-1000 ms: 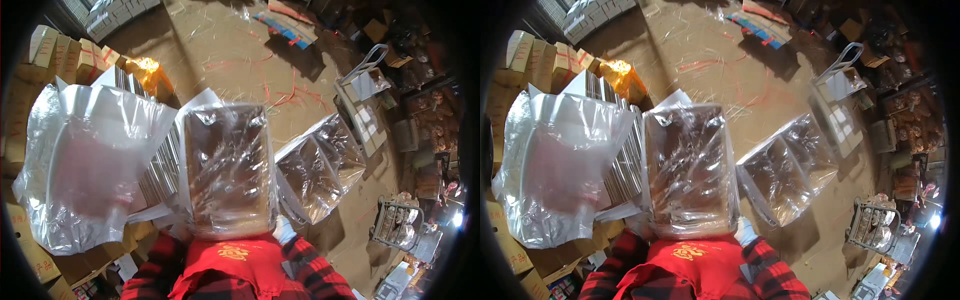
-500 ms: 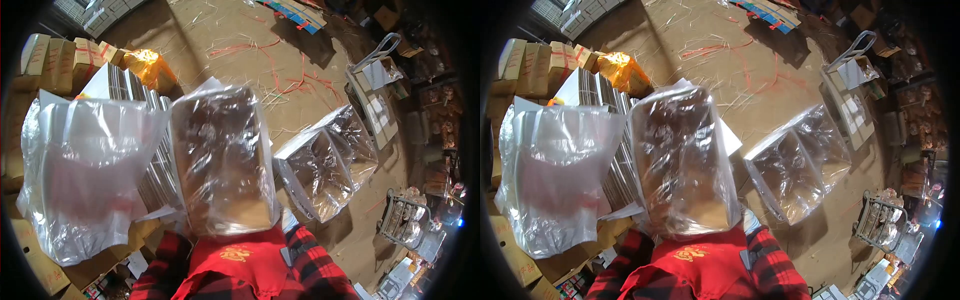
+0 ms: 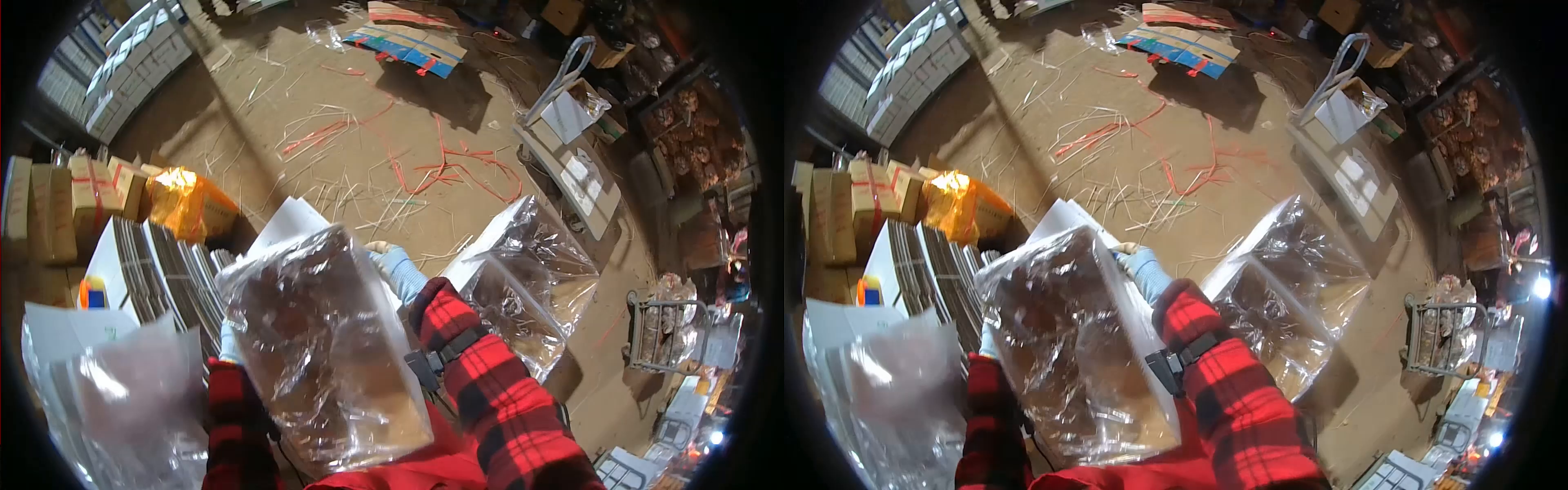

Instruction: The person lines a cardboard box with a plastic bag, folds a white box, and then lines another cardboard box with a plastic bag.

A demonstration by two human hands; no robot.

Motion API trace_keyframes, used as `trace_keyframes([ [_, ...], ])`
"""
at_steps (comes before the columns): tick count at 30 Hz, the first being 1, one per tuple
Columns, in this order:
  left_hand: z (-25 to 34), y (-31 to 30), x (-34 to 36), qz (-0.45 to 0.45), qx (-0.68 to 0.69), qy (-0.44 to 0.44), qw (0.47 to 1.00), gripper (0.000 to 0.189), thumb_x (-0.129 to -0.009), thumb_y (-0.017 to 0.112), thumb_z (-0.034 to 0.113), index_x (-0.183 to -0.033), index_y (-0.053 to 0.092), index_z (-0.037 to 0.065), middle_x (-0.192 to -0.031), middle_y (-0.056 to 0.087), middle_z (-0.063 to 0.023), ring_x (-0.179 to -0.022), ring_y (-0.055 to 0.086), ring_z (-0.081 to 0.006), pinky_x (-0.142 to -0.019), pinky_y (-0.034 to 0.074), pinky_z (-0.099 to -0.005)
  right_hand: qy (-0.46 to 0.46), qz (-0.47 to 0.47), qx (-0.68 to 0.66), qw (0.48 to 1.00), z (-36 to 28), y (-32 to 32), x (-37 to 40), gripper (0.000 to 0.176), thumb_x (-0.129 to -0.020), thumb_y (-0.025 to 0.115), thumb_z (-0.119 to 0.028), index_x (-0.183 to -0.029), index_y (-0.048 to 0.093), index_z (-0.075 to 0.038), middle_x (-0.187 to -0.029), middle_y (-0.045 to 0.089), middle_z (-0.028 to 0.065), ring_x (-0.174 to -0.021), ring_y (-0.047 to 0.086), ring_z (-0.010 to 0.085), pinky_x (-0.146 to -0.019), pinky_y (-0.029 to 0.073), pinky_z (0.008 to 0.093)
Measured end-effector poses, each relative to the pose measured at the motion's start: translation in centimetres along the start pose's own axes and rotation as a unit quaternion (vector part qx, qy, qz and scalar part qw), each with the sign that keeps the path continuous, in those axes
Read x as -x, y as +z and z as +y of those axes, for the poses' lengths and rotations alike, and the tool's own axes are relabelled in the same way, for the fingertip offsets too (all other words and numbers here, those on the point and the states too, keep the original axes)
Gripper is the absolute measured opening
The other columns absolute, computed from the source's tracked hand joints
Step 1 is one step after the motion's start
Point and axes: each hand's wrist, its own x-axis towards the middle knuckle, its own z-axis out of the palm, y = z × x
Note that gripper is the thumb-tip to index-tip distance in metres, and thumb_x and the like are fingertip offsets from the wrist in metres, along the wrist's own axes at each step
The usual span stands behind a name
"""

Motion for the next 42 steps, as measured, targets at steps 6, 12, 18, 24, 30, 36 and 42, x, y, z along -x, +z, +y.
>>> trace_keyframes([
  [6,-1.8,-5.8,5.4,0.113,-0.084,0.018,0.99,0.039,-0.093,0.039,0.043,-0.106,0.056,0.011,-0.087,0.058,-0.0047,-0.07,0.052,-0.0144,-0.066,0.046,-0.0322,-0.001,0.189,0.384,0.904,5.6,-0.1,-7.0,0.019,-0.073,0.068,-0.026,-0.08,0.065,-0.009,-0.072,0.064,0.0068,-0.062,0.057,0.016,-0.063,0.047,0.0308],
  [12,-3.3,-6.5,8.4,0.184,-0.144,0.012,0.972,0.035,-0.092,0.042,0.04,-0.105,0.056,0.011,-0.086,0.058,-0.0044,-0.069,0.053,-0.0142,-0.064,0.046,-0.0317,0.146,0.013,-0.124,0.981,2.9,-2.8,-2.6,0.037,-0.082,0.064,-0.025,-0.114,0.055,-0.01,-0.099,0.063,0.0026,-0.083,0.059,0.0174,-0.073,0.047,0.029],
  [18,0.0,-1.7,5.1,0.169,-0.214,0.063,0.96,0.032,-0.092,0.044,0.037,-0.103,0.056,0.01,-0.084,0.058,-0.004,-0.068,0.053,-0.0139,-0.063,0.046,-0.0311,-0.077,-0.092,0.031,0.992,-2.2,0.9,-0.7,0.024,-0.081,0.064,-0.013,-0.105,0.059,-0.007,-0.084,0.063,0.0041,-0.068,0.053,0.0143,-0.066,0.045,0.0304],
  [24,3.5,4.6,0.4,0.119,-0.263,0.121,0.95,0.028,-0.091,0.046,0.034,-0.101,0.056,0.009,-0.082,0.058,-0.0037,-0.067,0.053,-0.0136,-0.062,0.046,-0.0306,-0.2,0.067,0.2,0.957,-3.3,2.7,-3.4,0.006,-0.081,0.058,-0.001,-0.086,0.055,-0.001,-0.076,0.06,0.0111,-0.072,0.056,0.0161,-0.069,0.046,0.0296],
  [30,2.0,5.5,2.3,0.138,-0.298,0.139,0.934,0.025,-0.09,0.048,0.031,-0.1,0.056,0.009,-0.081,0.057,-0.0033,-0.066,0.053,-0.0133,-0.061,0.046,-0.03,-0.071,0.155,0.401,0.9,3.5,0.8,-9.7,0.024,-0.074,0.062,-0.022,-0.091,0.06,-0.005,-0.089,0.064,0.0186,-0.085,0.061,0.0354,-0.076,0.047,0.0419],
  [36,-5.3,4.6,8.0,0.177,-0.374,0.116,0.903,0.022,-0.09,0.05,0.027,-0.098,0.056,0.008,-0.079,0.057,-0.003,-0.065,0.053,-0.0131,-0.059,0.046,-0.0295,0.152,-0.06,-0.38,0.911,13.6,-6.6,1.5,0.029,-0.09,0.052,-0.033,-0.096,0.059,-0.006,-0.075,0.061,0.0032,-0.072,0.06,0.0166,-0.063,0.048,0.0272],
  [42,-19.1,7.8,16.0,0.061,-0.498,0.059,0.863,0.018,-0.089,0.052,0.024,-0.096,0.056,0.008,-0.077,0.057,-0.0027,-0.064,0.053,-0.0128,-0.058,0.046,-0.0289,0.015,0.074,0.381,0.921,13.8,-5.0,5.4,0.021,-0.082,0.058,-0.023,-0.085,0.064,-0.003,-0.086,0.061,0.0181,-0.084,0.06,0.0294,-0.072,0.048,0.0374],
])
